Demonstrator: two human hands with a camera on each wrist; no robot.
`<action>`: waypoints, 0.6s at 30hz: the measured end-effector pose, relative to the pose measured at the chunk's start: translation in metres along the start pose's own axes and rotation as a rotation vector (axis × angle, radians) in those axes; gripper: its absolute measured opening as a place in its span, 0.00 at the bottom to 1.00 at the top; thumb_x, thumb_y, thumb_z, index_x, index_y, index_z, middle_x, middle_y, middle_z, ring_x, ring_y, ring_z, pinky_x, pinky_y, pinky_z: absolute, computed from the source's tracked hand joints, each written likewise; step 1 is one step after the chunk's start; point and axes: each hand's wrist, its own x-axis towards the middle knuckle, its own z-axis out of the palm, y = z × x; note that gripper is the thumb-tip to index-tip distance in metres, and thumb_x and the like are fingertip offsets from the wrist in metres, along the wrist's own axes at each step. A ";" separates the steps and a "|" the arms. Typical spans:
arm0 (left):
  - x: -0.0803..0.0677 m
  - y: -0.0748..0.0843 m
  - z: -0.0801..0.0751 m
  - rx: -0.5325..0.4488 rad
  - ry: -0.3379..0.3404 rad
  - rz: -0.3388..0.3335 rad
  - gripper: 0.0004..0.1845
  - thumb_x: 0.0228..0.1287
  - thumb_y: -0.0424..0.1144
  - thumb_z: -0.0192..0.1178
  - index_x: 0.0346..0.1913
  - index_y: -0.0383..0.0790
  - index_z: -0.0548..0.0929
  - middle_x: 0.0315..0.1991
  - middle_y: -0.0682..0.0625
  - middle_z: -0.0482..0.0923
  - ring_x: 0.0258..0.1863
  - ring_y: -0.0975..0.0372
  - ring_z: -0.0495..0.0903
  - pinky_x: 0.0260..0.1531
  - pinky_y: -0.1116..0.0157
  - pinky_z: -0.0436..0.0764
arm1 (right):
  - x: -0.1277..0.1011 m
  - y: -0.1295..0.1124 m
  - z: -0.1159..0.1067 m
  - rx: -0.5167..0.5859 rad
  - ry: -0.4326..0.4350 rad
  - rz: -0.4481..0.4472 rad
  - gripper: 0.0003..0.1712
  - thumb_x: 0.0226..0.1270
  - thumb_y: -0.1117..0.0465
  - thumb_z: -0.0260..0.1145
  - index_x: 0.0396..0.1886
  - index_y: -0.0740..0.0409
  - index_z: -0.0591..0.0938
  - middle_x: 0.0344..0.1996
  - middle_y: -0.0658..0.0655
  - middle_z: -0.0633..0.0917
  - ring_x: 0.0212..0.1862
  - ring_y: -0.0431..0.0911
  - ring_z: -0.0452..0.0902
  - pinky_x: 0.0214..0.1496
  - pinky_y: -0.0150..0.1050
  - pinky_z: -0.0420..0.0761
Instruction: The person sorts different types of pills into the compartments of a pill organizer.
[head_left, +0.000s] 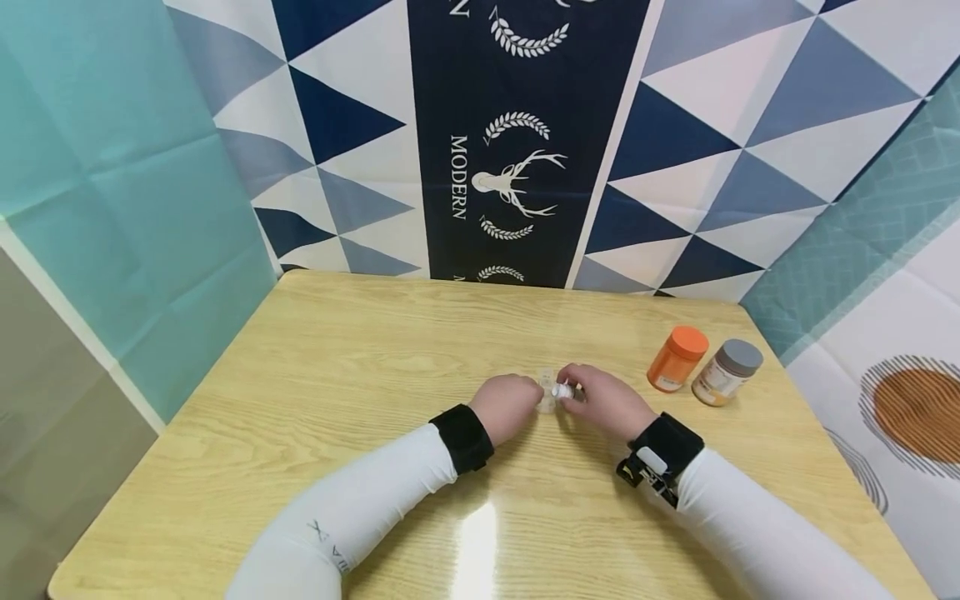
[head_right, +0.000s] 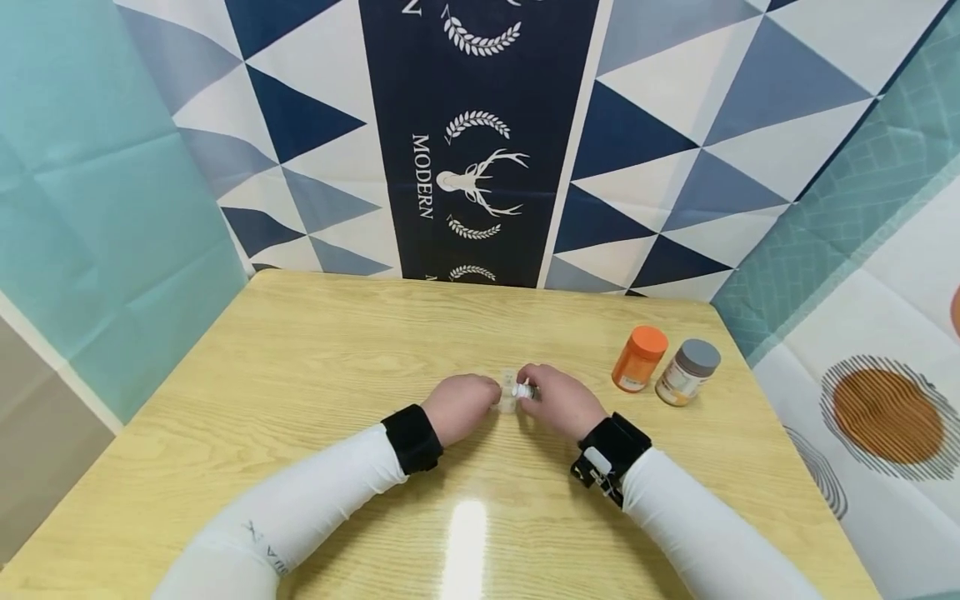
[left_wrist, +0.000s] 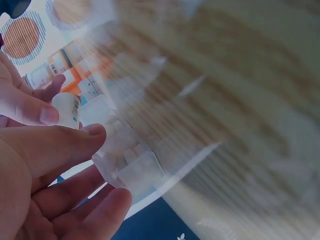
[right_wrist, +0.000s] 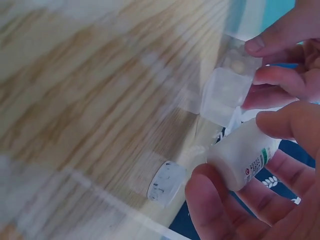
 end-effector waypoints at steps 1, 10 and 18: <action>0.000 0.000 0.000 0.005 -0.008 0.000 0.09 0.69 0.29 0.59 0.36 0.46 0.85 0.32 0.55 0.84 0.31 0.64 0.82 0.31 0.68 0.79 | 0.000 0.000 0.001 -0.012 -0.004 0.004 0.13 0.65 0.61 0.69 0.48 0.58 0.81 0.39 0.53 0.84 0.42 0.46 0.79 0.46 0.47 0.79; 0.006 -0.003 0.001 0.014 -0.013 0.008 0.08 0.69 0.30 0.60 0.38 0.48 0.85 0.29 0.56 0.83 0.26 0.66 0.79 0.27 0.68 0.78 | 0.001 -0.003 0.001 -0.085 -0.007 -0.016 0.13 0.64 0.61 0.70 0.48 0.56 0.84 0.38 0.53 0.84 0.41 0.47 0.80 0.46 0.49 0.80; 0.003 -0.005 0.000 0.013 0.002 -0.002 0.08 0.69 0.31 0.60 0.36 0.48 0.86 0.28 0.57 0.83 0.26 0.66 0.79 0.28 0.69 0.78 | 0.004 -0.004 0.005 -0.154 -0.001 -0.050 0.13 0.63 0.61 0.70 0.47 0.55 0.84 0.38 0.52 0.83 0.39 0.46 0.79 0.46 0.48 0.80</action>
